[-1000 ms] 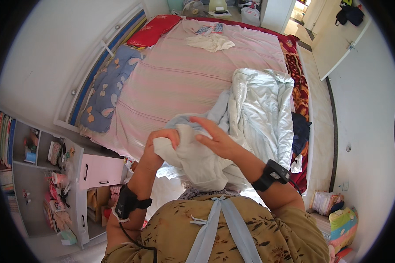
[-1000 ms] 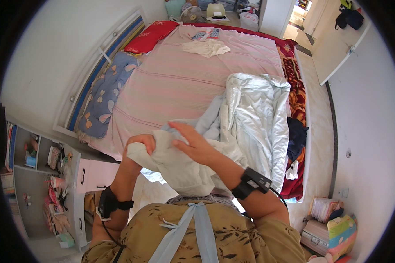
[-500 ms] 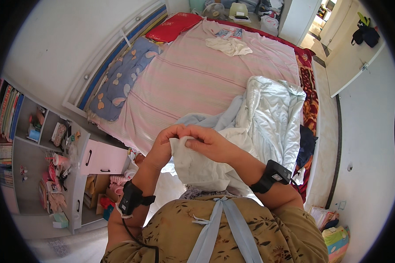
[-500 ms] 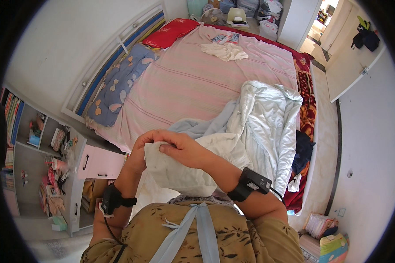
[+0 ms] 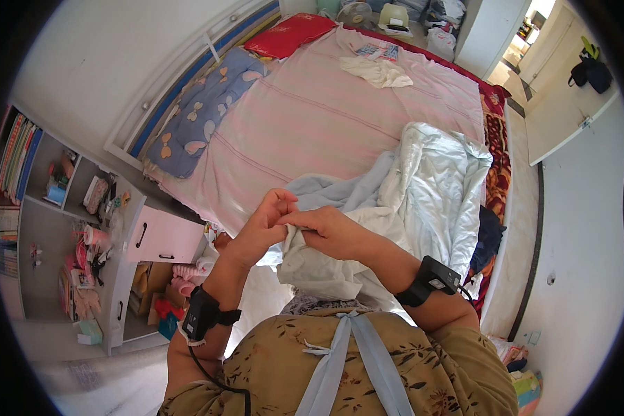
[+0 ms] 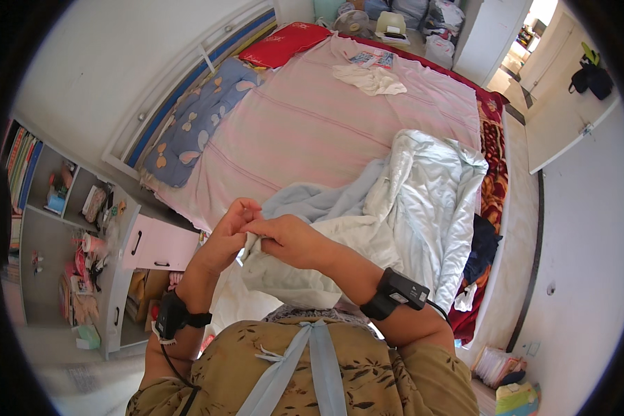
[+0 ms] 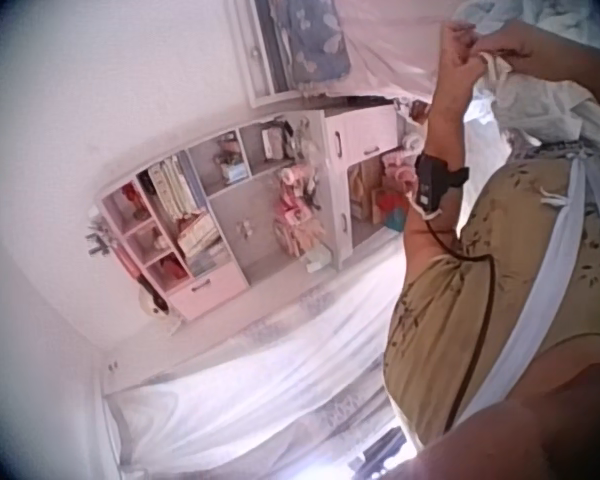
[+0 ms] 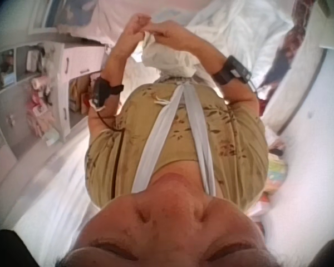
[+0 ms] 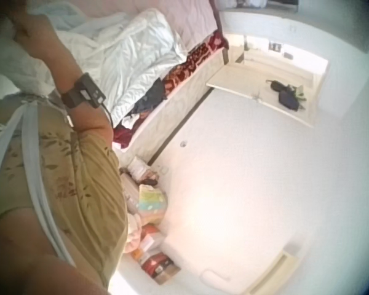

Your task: The person folds a colorful pillow, a pink plush toy, a white duvet, and a dark garment on a bed in a bedroom. The person then adjusts the bedsheet and a red patterned blanket.

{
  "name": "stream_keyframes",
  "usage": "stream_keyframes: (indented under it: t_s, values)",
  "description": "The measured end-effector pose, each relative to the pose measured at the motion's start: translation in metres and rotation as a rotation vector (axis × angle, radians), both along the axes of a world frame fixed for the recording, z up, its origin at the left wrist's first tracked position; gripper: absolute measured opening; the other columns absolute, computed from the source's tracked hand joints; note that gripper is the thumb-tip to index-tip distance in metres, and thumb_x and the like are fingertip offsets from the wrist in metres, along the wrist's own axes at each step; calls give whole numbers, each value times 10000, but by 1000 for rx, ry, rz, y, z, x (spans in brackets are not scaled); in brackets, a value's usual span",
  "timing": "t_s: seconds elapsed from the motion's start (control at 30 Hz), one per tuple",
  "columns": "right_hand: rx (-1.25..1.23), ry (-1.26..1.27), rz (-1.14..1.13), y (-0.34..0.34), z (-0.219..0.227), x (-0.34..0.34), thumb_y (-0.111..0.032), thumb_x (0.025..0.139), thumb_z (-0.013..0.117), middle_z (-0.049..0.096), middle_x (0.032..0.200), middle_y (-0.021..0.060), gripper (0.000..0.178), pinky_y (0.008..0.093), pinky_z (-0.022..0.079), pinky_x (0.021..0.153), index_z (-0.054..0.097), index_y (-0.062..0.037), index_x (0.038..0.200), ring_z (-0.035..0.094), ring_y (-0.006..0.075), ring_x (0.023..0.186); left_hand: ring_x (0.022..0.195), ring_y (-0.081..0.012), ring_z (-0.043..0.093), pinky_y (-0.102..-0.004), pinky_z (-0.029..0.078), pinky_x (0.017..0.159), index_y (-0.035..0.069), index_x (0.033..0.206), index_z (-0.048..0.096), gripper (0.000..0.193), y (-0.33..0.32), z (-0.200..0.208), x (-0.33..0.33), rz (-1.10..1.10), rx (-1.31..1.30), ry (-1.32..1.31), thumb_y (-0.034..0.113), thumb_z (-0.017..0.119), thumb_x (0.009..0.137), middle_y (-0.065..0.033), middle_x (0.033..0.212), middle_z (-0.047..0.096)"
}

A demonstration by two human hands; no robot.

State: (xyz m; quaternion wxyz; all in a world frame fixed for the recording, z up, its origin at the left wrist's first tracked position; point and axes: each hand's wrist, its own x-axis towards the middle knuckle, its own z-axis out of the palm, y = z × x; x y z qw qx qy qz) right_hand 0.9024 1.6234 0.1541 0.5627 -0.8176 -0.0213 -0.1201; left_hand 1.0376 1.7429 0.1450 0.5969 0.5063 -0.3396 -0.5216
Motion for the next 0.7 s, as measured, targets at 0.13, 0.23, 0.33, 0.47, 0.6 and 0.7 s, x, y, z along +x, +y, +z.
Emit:
stream_keyframes:
  t_s: [0.13, 0.23, 0.33, 0.47, 0.6, 0.7]
  values:
    - [-34, 0, -122, 2, -7, 12, 20, 713, 503, 540, 690, 124, 240, 316, 403, 576, 527, -52, 940, 530, 258, 620, 932, -105, 459, -235, 357, 828, 61, 1090, 404, 341, 11, -5, 1, 312, 7, -311, 83, 532, 775, -36, 968, 462]
    - [-20, -5, -223, 6, -11, 23, 6, 716, 508, 550, 707, 131, 187, 329, 410, 572, 517, -46, 896, 541, 284, 637, 929, -118, 451, -239, 362, 822, 37, 1118, 389, 379, 29, -7, -3, 462, -75, -184, 127, 573, 800, -43, 1004, 455]
    - [-61, -104, -260, 14, -11, 35, -28, 727, 528, 561, 730, 139, 162, 351, 421, 576, 513, -46, 887, 553, 313, 662, 881, -104, 469, -230, 382, 775, 35, 1094, 454, 309, 45, -14, -17, 419, -27, -311, 106, 562, 813, -17, 953, 480]
    - [-48, -193, -224, 32, -9, 45, -93, 751, 562, 570, 744, 144, 207, 374, 431, 590, 498, -63, 945, 557, 332, 672, 973, -144, 502, -281, 409, 834, 36, 1160, 449, 323, 57, -22, -21, 616, 82, -93, 73, 517, 846, -45, 1071, 509]
    - [62, -116, -103, 33, -15, 38, -181, 762, 604, 584, 779, 116, 356, 371, 436, 585, 442, -102, 1069, 566, 311, 671, 1034, -212, 512, -359, 424, 882, 40, 1183, 416, 327, 89, -12, -3, 883, 65, 322, 147, 485, 881, -92, 1119, 518]
    - [92, 115, 13, 21, -30, 27, -231, 764, 618, 584, 800, 101, 314, 359, 429, 605, 501, -91, 1019, 558, 283, 709, 938, -231, 561, -404, 452, 843, 24, 1169, 416, 346, 142, 10, 20, 875, -162, 154, 213, 467, 883, -103, 1030, 552]
